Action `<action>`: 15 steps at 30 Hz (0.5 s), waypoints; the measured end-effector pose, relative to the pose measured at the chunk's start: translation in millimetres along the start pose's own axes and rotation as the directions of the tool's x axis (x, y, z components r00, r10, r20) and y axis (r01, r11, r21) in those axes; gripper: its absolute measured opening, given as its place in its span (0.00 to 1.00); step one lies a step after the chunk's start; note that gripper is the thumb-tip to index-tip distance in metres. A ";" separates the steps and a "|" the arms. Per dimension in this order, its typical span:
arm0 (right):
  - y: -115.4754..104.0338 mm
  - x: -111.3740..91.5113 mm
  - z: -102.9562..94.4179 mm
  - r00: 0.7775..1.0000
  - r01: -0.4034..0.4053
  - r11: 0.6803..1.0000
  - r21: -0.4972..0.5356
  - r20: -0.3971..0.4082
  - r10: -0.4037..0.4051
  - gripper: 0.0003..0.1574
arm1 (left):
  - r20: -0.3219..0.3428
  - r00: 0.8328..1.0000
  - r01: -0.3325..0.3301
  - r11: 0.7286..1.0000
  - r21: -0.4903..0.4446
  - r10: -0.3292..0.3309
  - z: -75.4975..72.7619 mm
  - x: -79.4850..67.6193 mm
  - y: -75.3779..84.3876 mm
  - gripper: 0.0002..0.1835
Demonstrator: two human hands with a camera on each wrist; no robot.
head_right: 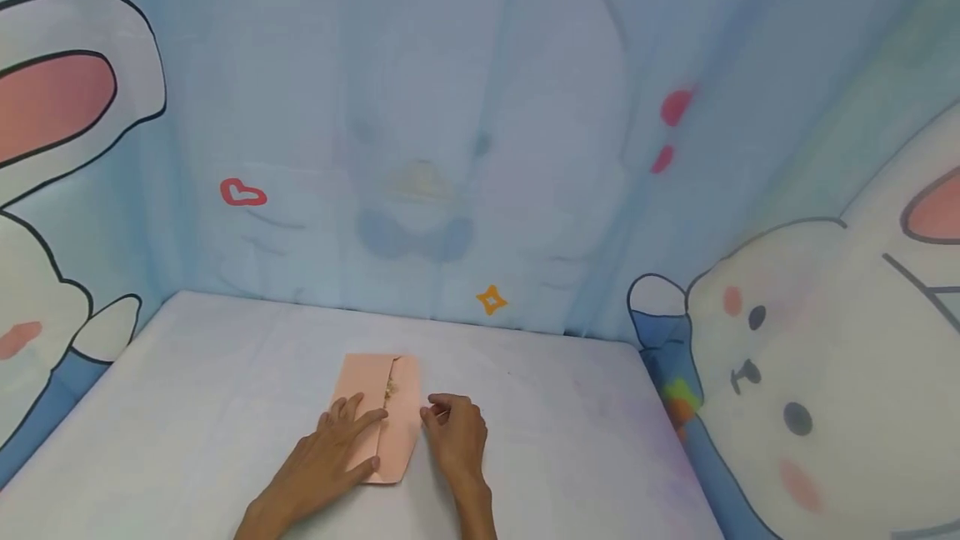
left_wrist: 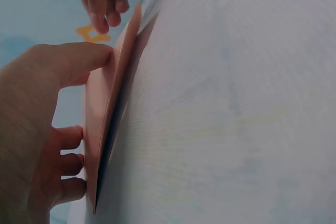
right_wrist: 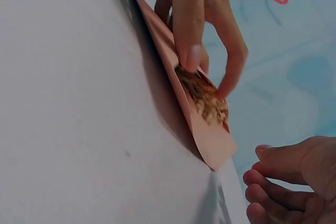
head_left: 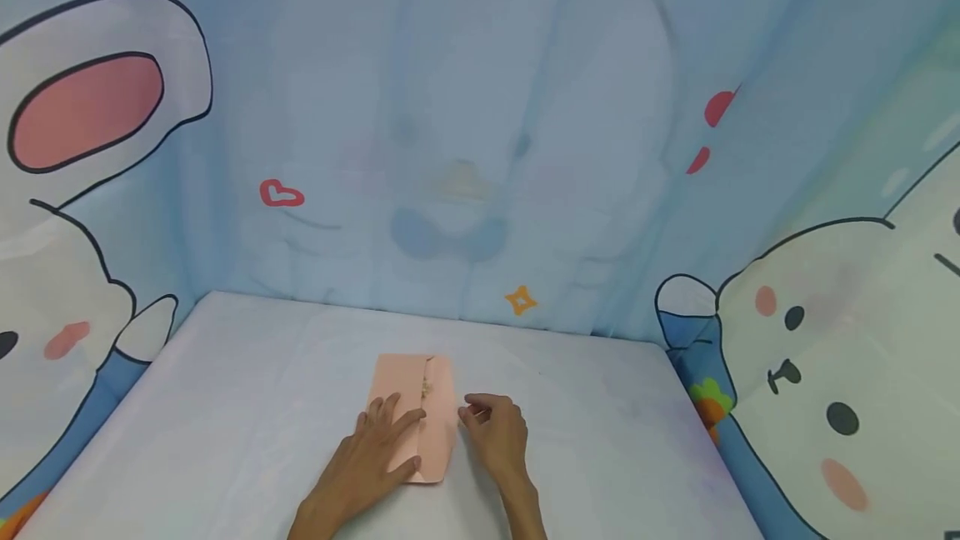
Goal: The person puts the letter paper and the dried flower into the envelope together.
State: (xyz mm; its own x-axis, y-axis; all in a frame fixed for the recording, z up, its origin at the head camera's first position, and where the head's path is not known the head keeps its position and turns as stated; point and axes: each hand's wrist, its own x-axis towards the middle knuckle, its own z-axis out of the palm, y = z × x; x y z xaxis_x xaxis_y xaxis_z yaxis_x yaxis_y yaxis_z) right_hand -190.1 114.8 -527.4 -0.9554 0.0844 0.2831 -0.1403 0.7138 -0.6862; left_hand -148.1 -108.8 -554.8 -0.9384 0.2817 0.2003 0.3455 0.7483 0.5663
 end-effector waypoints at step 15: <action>41.0 8.1 -48.5 0.985 0.159 0.961 -0.225 -0.031 -0.170 0.42 | -0.261 0.965 0.017 0.983 0.180 0.031 -34.8 -2.3 -30.6 0.40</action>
State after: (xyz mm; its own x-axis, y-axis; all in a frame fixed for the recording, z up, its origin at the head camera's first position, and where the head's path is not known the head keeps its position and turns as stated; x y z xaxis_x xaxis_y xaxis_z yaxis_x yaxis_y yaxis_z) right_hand -191.1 178.4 -520.8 -0.9090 -0.0167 0.4164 -0.2281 0.8561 -0.4637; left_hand -156.9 -153.3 -544.7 -0.8971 0.1384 0.4196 0.3257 0.8490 0.4162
